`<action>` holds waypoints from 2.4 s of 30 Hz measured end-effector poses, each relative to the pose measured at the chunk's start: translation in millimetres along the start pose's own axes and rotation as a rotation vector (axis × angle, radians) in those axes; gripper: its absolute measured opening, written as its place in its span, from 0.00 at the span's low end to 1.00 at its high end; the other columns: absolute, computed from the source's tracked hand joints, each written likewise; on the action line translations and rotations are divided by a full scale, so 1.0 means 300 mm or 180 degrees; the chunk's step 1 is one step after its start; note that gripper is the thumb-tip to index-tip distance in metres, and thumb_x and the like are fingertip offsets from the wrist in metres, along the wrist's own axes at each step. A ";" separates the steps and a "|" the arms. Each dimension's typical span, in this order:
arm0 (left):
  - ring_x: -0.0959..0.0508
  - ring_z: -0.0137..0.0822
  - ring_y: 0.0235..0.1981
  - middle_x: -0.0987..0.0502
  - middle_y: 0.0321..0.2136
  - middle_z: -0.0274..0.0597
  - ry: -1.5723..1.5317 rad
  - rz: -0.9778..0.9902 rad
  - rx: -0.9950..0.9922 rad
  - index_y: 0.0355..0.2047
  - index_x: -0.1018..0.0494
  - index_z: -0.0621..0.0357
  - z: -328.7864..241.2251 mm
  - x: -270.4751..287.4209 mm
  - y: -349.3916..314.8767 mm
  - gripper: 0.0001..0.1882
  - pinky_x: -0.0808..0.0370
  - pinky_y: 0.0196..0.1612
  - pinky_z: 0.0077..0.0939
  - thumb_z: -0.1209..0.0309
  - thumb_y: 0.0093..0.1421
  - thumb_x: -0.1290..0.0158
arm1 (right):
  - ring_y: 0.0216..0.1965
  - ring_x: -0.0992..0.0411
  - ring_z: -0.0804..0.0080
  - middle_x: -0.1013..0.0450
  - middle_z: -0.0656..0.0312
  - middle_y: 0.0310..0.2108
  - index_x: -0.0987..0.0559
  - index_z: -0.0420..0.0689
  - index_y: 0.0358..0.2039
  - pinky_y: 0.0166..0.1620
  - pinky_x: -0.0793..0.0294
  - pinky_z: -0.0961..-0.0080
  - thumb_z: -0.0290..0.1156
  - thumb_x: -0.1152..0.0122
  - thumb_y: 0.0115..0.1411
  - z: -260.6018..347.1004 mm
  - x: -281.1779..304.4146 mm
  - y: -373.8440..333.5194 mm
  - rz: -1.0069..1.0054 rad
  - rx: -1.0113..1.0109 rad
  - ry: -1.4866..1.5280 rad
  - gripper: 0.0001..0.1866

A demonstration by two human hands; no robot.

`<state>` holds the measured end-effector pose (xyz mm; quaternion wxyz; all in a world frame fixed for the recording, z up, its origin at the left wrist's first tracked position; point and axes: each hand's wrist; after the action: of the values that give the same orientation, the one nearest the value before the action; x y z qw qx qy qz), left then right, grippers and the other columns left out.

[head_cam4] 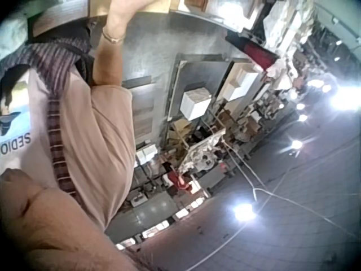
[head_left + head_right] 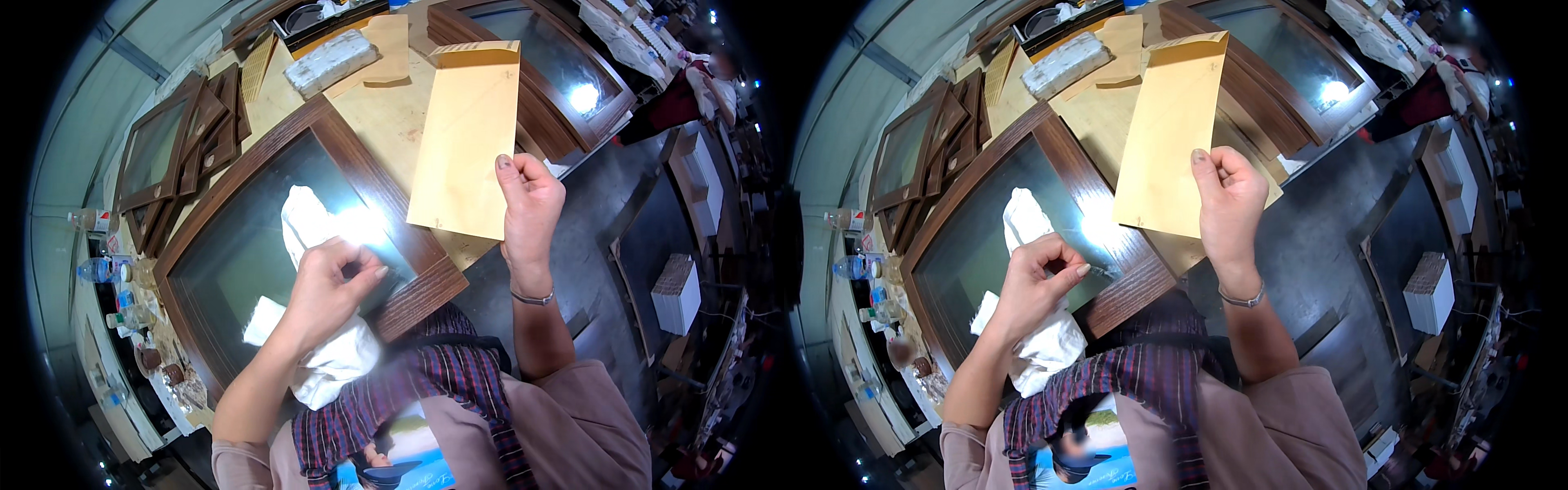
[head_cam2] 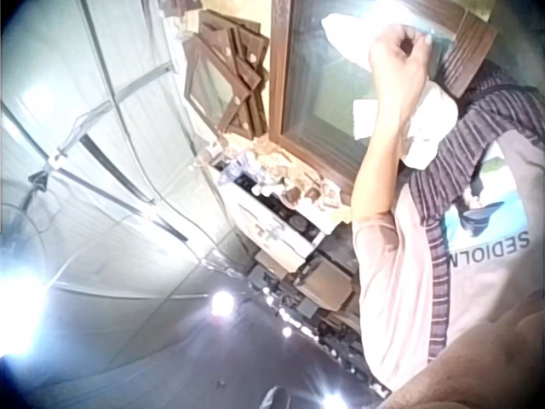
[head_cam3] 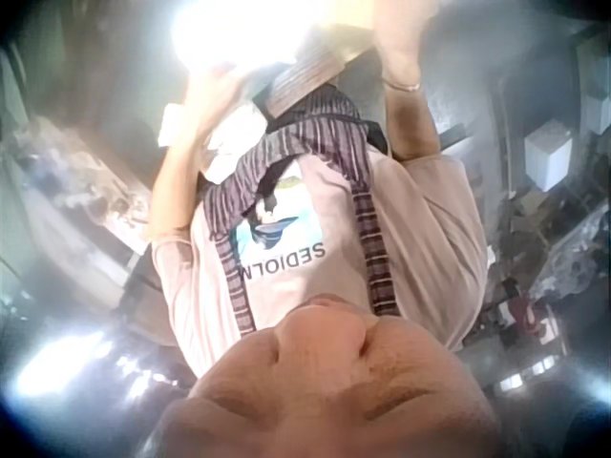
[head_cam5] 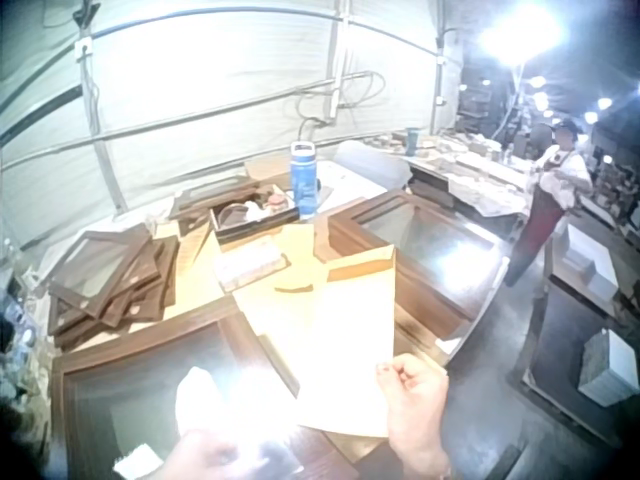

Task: The person wipes a glass-paned wooden door frame with a white cloth and a sanding block, then applies small labels to the wood and glass surface.

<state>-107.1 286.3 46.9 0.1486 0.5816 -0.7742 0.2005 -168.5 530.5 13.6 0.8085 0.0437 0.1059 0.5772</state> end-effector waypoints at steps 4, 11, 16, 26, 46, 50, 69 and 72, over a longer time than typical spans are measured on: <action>0.31 0.27 0.27 0.28 0.24 0.35 0.0465 -0.0005 0.0030 0.26 0.25 0.66 -0.005 -0.005 0.026 0.07 0.34 0.31 0.24 0.75 0.56 0.38 | 0.23 0.44 0.91 0.37 0.76 0.21 0.25 0.37 0.26 0.25 0.47 0.86 0.24 0.40 0.66 -0.007 0.008 -0.001 0.0023 -0.0015 0.0017 0.11; 0.31 0.27 0.27 0.29 0.24 0.35 0.0469 0.0127 0.0139 0.26 0.26 0.65 -0.020 -0.002 0.039 0.07 0.35 0.32 0.25 0.76 0.56 0.38 | 0.23 0.44 0.91 0.36 0.76 0.22 0.25 0.37 0.26 0.25 0.46 0.87 0.24 0.40 0.66 -0.010 0.020 0.000 -0.0023 -0.0082 0.0090 0.11; 0.31 0.28 0.29 0.28 0.25 0.35 0.0151 0.0472 0.0248 0.27 0.27 0.65 -0.044 0.039 0.033 0.07 0.34 0.33 0.26 0.76 0.55 0.39 | 0.23 0.44 0.91 0.36 0.76 0.22 0.25 0.36 0.26 0.26 0.46 0.87 0.25 0.40 0.66 -0.012 0.038 0.008 -0.0148 -0.0101 0.0024 0.11; 0.28 0.34 0.29 0.27 0.26 0.42 0.0620 0.0481 0.0208 0.27 0.26 0.66 -0.042 0.012 0.072 0.06 0.31 0.34 0.30 0.76 0.54 0.40 | 0.24 0.44 0.91 0.36 0.76 0.22 0.25 0.36 0.26 0.26 0.47 0.87 0.24 0.41 0.67 -0.015 0.047 0.006 -0.0067 -0.0122 0.0075 0.11; 0.24 0.43 0.30 0.25 0.26 0.44 0.1316 0.0044 -0.0278 0.27 0.24 0.63 -0.017 -0.031 0.089 0.05 0.28 0.33 0.36 0.75 0.52 0.40 | 0.24 0.42 0.91 0.34 0.75 0.22 0.24 0.36 0.26 0.27 0.45 0.87 0.25 0.40 0.67 -0.032 0.059 0.000 -0.0016 -0.0204 0.0109 0.11; 0.24 0.41 0.28 0.24 0.26 0.42 0.1339 0.0019 -0.0231 0.27 0.24 0.62 -0.028 -0.038 0.090 0.08 0.28 0.32 0.35 0.73 0.51 0.36 | 0.24 0.42 0.91 0.34 0.74 0.22 0.24 0.36 0.26 0.27 0.44 0.87 0.25 0.40 0.67 -0.027 0.054 0.000 -0.0006 -0.0184 0.0132 0.11; 0.23 0.36 0.27 0.24 0.27 0.37 0.1565 -0.0689 0.0210 0.35 0.25 0.59 -0.018 -0.093 0.050 0.23 0.27 0.33 0.33 0.65 0.42 0.26 | 0.25 0.41 0.90 0.34 0.74 0.23 0.24 0.36 0.27 0.28 0.43 0.87 0.24 0.41 0.67 -0.035 0.052 0.007 0.0011 -0.0246 0.0091 0.10; 0.24 0.35 0.26 0.23 0.26 0.36 0.1233 -0.0719 0.0685 0.37 0.25 0.57 -0.043 -0.077 0.071 0.24 0.27 0.33 0.33 0.66 0.43 0.27 | 0.25 0.42 0.90 0.34 0.74 0.22 0.24 0.36 0.26 0.28 0.44 0.86 0.24 0.41 0.67 -0.040 0.059 0.011 0.0011 -0.0209 0.0038 0.10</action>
<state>-121.0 317.2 44.5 0.2529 0.6277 -0.6356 0.3717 -168.8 547.6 0.3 0.8078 0.0139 0.0917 0.5821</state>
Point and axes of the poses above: each hand's wrist, its own y-axis towards the middle knuckle, its own x-axis out of the back of the hand, z = x × y
